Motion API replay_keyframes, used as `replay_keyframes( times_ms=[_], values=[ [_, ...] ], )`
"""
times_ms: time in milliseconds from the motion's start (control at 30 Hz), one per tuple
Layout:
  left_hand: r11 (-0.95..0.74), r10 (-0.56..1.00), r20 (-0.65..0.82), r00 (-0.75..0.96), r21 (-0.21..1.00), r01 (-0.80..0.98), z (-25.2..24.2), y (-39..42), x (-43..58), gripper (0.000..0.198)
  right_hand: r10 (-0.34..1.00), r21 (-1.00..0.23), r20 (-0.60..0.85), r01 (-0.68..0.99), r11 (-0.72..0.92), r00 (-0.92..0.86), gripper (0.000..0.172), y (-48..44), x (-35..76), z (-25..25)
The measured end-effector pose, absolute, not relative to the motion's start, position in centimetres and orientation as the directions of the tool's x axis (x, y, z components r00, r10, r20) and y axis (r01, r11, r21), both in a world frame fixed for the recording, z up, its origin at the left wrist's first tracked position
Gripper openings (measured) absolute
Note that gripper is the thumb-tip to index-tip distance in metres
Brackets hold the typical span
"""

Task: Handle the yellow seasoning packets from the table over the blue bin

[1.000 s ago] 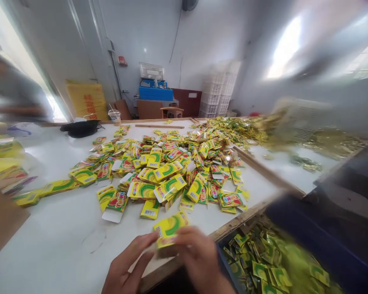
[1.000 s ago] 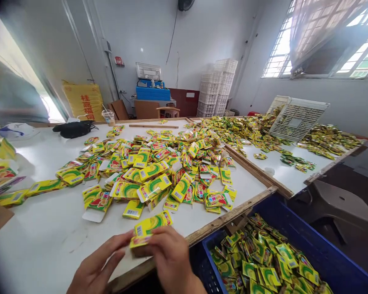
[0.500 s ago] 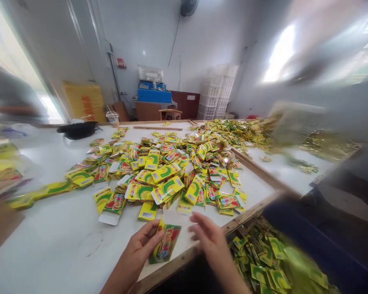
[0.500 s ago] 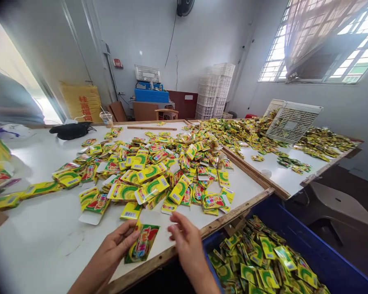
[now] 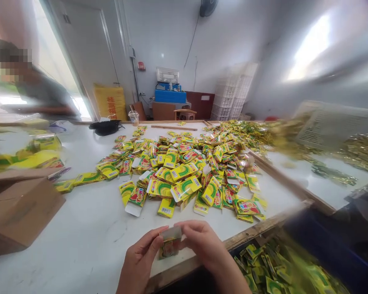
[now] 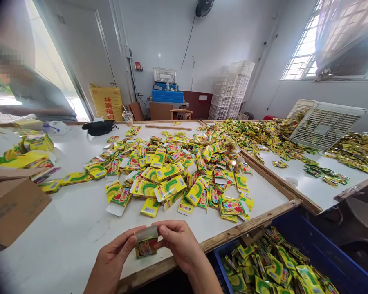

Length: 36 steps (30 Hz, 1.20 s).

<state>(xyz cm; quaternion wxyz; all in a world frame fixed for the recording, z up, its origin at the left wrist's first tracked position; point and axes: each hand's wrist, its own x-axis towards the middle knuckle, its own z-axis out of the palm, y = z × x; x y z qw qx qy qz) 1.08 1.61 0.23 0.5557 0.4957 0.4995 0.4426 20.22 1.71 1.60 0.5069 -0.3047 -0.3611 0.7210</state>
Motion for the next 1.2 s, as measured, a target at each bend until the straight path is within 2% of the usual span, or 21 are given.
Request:
replay_keyframes(
  times_ms=[100, 200, 267, 333, 467, 600, 667, 733, 800, 900, 967, 1033, 1133, 1200],
  values=[
    [0.141, 0.983, -0.132, 0.127, 0.988, -0.061, -0.3, 1.8, 0.6, 0.038, 0.958, -0.861, -0.111, -0.456, -0.226, -0.265, 0.031, 1.9, 19.5, 1.4],
    [0.302, 0.927, -0.229, 0.298, 0.925, -0.23, 0.9, 2.4, 0.5, 0.035, 0.97, -0.918, -0.154, -0.336, -0.21, -0.186, 0.018, 2.5, 18.5, 1.7],
    [0.405, 0.872, -0.27, 0.409, 0.866, -0.292, 2.4, 3.1, 0.5, 0.034, 0.985, -0.961, -0.138, -0.226, -0.159, -0.106, 0.02, 3.2, 17.8, 2.1],
    [0.444, 0.847, -0.281, 0.451, 0.84, -0.311, 3.8, 3.6, 0.7, 0.038, 0.996, -0.988, -0.074, -0.129, -0.08, -0.045, 0.029, 3.8, 17.3, 2.3],
    [0.351, 0.916, -0.266, 0.302, 0.894, -0.278, 4.5, 3.6, 1.3, 0.041, 0.999, -0.997, -0.023, -0.076, -0.026, -0.037, 0.039, 4.5, 16.9, 2.3],
    [0.2, 0.979, -0.204, -0.008, 0.963, -0.182, 2.5, 2.5, 1.4, 0.045, 0.996, -0.989, -0.07, -0.124, -0.077, -0.055, 0.035, 4.2, 17.1, 1.9],
    [0.14, 0.982, -0.152, -0.114, 0.985, -0.103, 1.7, 2.1, 1.3, 0.041, 0.996, -0.993, -0.045, -0.103, -0.052, -0.076, 0.033, 3.8, 17.2, 2.0],
    [0.118, 0.984, -0.119, -0.129, 0.993, -0.019, 1.7, 1.9, 1.0, 0.032, 0.993, -0.999, 0.039, -0.027, 0.036, -0.108, 0.033, 3.3, 17.3, 2.3],
    [0.16, 0.983, -0.158, -0.095, 0.987, 0.014, 2.5, 2.0, 0.6, 0.021, 0.982, -0.988, 0.126, 0.065, 0.137, -0.143, 0.035, 2.9, 17.3, 2.8],
    [0.347, 0.937, -0.338, 0.085, 0.928, -0.139, 4.0, 2.3, 0.0, 0.009, 0.971, -0.971, 0.162, 0.147, 0.189, -0.179, 0.04, 2.4, 17.2, 3.3],
    [0.455, 0.884, -0.397, 0.246, 0.851, -0.262, 4.5, 2.4, -0.2, 0.015, 0.977, -0.974, 0.141, 0.154, 0.166, -0.162, 0.041, 2.3, 17.0, 3.3],
    [0.48, 0.864, -0.383, 0.327, 0.823, -0.304, 4.6, 2.4, -0.1, 0.025, 0.986, -0.985, 0.104, 0.125, 0.121, -0.132, 0.04, 2.4, 16.9, 3.1],
    [0.449, 0.871, -0.349, 0.345, 0.85, -0.275, 4.4, 2.0, 0.3, 0.039, 0.991, -0.996, 0.044, 0.069, 0.053, -0.129, 0.041, 2.6, 16.8, 2.9],
    [0.395, 0.903, -0.323, 0.282, 0.884, -0.25, 4.1, 1.6, 0.5, 0.044, 0.988, -0.999, 0.032, 0.017, 0.036, -0.151, 0.035, 2.7, 17.0, 3.0]
  ],
)
